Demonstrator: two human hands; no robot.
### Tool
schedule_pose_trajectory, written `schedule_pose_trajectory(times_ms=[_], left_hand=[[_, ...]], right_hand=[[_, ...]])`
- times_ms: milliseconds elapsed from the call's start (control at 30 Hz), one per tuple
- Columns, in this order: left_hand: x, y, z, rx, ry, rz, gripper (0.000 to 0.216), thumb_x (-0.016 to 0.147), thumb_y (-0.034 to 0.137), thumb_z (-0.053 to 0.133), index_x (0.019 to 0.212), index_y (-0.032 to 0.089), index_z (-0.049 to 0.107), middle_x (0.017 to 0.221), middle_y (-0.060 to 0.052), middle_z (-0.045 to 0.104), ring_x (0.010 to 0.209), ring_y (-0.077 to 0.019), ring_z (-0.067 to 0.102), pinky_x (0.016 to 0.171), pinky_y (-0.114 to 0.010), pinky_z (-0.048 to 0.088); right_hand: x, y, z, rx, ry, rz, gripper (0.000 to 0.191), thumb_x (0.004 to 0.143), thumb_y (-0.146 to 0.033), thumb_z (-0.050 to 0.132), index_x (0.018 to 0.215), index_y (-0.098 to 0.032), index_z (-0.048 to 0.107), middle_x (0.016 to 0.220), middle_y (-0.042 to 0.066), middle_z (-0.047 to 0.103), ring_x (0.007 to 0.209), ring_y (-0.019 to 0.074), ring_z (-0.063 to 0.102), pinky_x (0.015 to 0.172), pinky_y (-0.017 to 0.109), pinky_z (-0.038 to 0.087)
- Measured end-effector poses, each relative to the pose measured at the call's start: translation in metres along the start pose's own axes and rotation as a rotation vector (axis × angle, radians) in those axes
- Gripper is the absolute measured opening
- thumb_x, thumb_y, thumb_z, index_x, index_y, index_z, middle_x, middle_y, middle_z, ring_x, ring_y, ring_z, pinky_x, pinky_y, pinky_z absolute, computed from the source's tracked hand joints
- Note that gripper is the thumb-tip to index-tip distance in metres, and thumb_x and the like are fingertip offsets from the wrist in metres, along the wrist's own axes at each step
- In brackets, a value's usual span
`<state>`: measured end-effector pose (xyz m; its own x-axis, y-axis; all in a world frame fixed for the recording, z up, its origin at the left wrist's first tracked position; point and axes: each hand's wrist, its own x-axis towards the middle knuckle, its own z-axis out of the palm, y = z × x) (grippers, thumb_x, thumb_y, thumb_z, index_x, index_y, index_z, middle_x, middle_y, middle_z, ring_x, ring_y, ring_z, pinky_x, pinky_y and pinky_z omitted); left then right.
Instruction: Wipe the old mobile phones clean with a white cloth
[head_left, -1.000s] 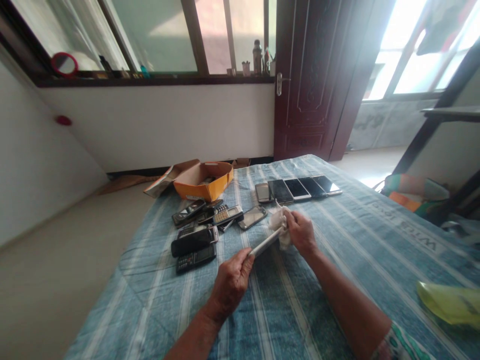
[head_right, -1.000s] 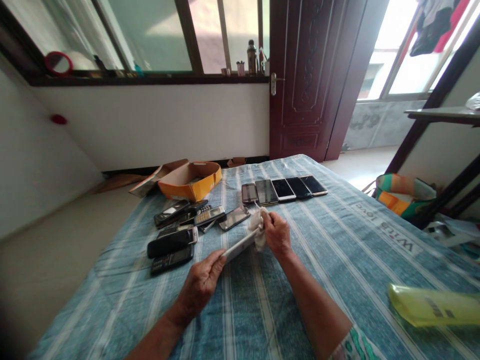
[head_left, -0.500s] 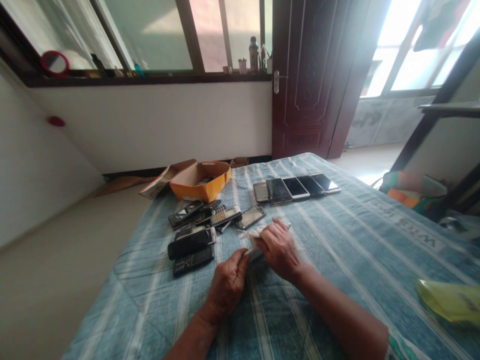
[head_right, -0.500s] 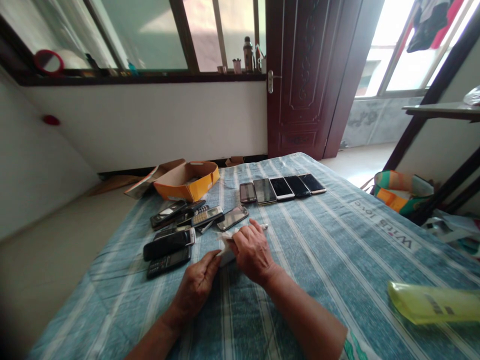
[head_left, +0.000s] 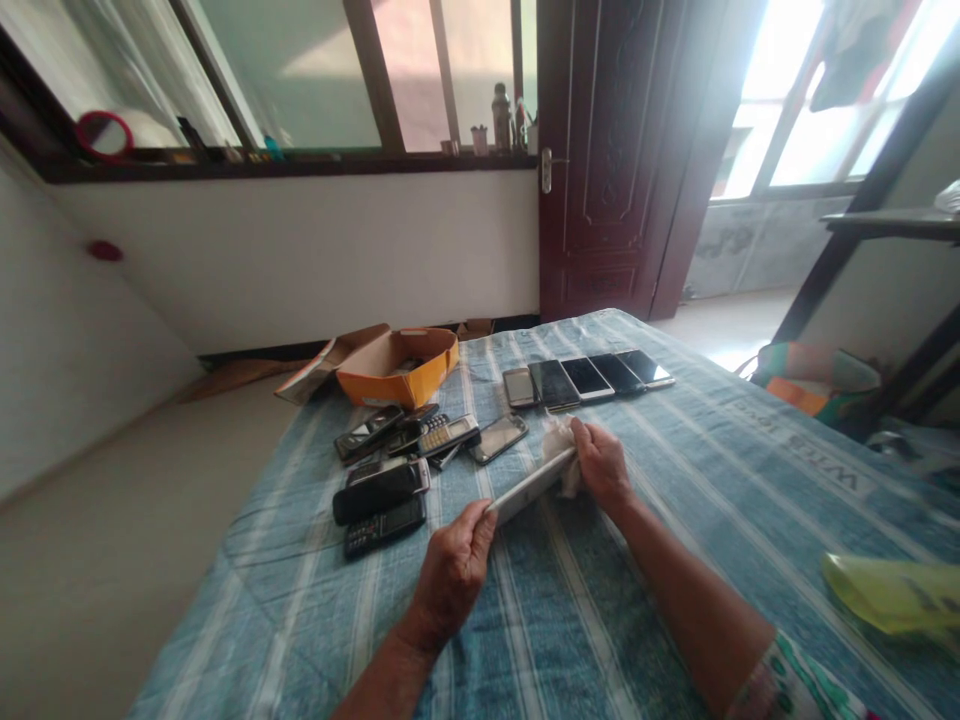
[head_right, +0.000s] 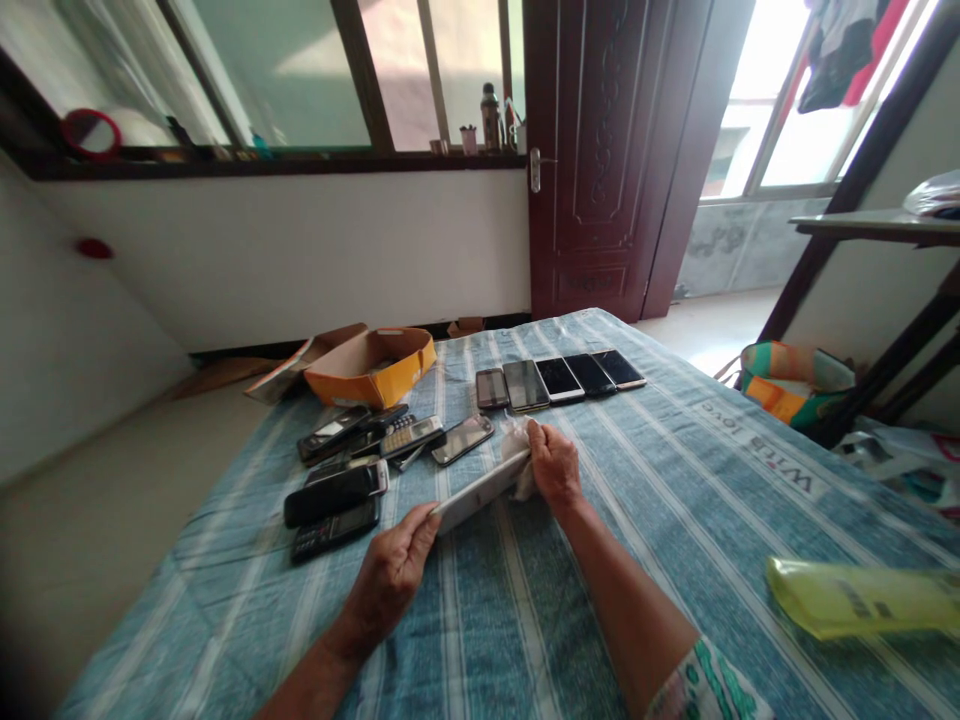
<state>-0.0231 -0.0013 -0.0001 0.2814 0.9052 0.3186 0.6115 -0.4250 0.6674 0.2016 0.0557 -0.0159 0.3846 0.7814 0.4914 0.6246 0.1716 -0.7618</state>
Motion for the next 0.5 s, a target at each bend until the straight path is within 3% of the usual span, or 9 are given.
schedule_pose_trajectory(times_ms=[100, 200, 267, 500], left_hand=[[0.0, -0.001, 0.0, 0.01, 0.0, 0.015, 0.041, 0.092, 0.04, 0.037, 0.102, 0.011, 0.064, 0.071, -0.005, 0.07, 0.064, -0.0176, 0.067, 0.06, -0.024, 0.05], [0.0, 0.0, 0.0, 0.009, 0.012, 0.042, 0.041, 0.091, 0.04, 0.038, 0.101, 0.01, 0.065, 0.072, -0.006, 0.07, 0.066, -0.0178, 0.068, 0.061, -0.024, 0.05], [0.0, 0.0, 0.0, 0.012, 0.02, 0.057, 0.041, 0.091, 0.04, 0.039, 0.1, 0.01, 0.065, 0.071, -0.006, 0.07, 0.064, -0.0177, 0.068, 0.061, -0.023, 0.051], [0.0, -0.001, 0.001, 0.012, 0.019, 0.06, 0.039, 0.092, 0.04, 0.038, 0.1, 0.013, 0.064, 0.072, -0.005, 0.071, 0.065, -0.0175, 0.068, 0.061, -0.024, 0.052]], right_hand=[[-0.008, -0.01, 0.0, 0.038, 0.017, -0.089, 0.049, 0.093, -0.052, 0.03, 0.055, -0.022, 0.039, 0.052, -0.003, 0.044, 0.05, 0.0113, 0.039, 0.051, 0.023, 0.03], [-0.014, -0.019, 0.002, 0.024, -0.034, -0.282, 0.045, 0.093, -0.046, 0.034, 0.057, -0.021, 0.043, 0.06, -0.001, 0.048, 0.056, 0.012, 0.041, 0.057, 0.024, 0.032], [-0.014, -0.02, 0.004, 0.008, -0.069, -0.319, 0.043, 0.093, -0.046, 0.036, 0.057, -0.021, 0.043, 0.061, 0.0, 0.047, 0.058, 0.0124, 0.041, 0.058, 0.025, 0.031], [-0.001, -0.006, 0.005, 0.249, -0.144, 0.087, 0.051, 0.084, -0.06, 0.042, 0.051, -0.022, 0.034, 0.048, -0.006, 0.031, 0.048, 0.0105, 0.029, 0.049, 0.024, 0.023]])
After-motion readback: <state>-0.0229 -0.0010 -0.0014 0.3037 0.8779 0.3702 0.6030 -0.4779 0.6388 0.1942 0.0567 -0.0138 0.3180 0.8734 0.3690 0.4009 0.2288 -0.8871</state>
